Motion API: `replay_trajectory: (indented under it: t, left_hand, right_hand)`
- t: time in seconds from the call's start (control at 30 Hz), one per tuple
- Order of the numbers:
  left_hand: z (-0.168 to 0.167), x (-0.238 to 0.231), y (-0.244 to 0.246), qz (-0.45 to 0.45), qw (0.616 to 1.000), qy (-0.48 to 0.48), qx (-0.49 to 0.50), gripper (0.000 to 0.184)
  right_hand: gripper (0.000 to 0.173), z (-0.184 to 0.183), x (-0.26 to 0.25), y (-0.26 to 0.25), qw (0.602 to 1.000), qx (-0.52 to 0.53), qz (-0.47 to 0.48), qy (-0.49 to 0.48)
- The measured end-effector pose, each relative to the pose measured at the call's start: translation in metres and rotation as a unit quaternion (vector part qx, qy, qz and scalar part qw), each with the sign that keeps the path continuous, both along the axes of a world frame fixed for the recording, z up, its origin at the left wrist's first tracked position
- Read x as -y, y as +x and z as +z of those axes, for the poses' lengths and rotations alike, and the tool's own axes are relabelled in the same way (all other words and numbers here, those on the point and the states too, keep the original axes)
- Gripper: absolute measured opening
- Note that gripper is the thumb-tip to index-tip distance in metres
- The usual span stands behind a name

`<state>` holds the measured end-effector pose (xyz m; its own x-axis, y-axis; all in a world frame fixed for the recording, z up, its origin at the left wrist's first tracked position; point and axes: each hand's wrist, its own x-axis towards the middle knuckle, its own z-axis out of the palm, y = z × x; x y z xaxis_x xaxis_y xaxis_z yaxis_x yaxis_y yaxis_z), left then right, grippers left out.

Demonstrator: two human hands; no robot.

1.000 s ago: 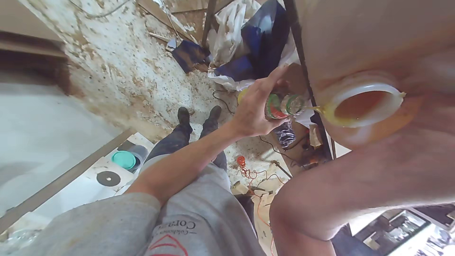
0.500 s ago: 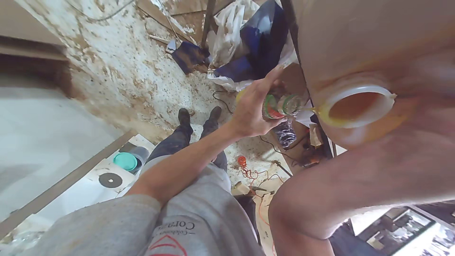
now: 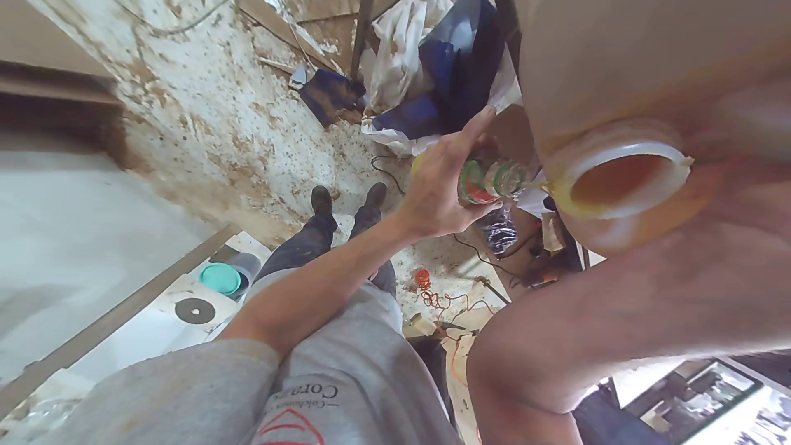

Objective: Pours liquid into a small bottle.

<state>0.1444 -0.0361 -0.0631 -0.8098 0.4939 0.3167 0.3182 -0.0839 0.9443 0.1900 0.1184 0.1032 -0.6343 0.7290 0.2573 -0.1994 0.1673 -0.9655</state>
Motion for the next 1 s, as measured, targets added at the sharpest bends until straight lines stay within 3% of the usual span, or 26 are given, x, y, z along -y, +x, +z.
replay_trajectory:
  t: [0.47,0.67,1.0]
  left_hand:
    - [0.004,0.002,-0.002,-0.006,1.0,0.009,0.005,0.107]
    - [0.004,0.001,-0.001,-0.003,1.0,0.008,-0.004,0.11]
    - [0.003,0.003,-0.001,-0.002,1.0,0.021,0.006,0.109]
  right_hand:
    - [0.009,-0.006,-0.007,0.013,0.999,0.014,0.039,0.028]
    - [0.011,0.008,0.003,-0.007,0.995,-0.002,0.084,-0.056]
    - [0.009,-0.001,0.003,0.006,0.999,0.012,0.034,0.001]
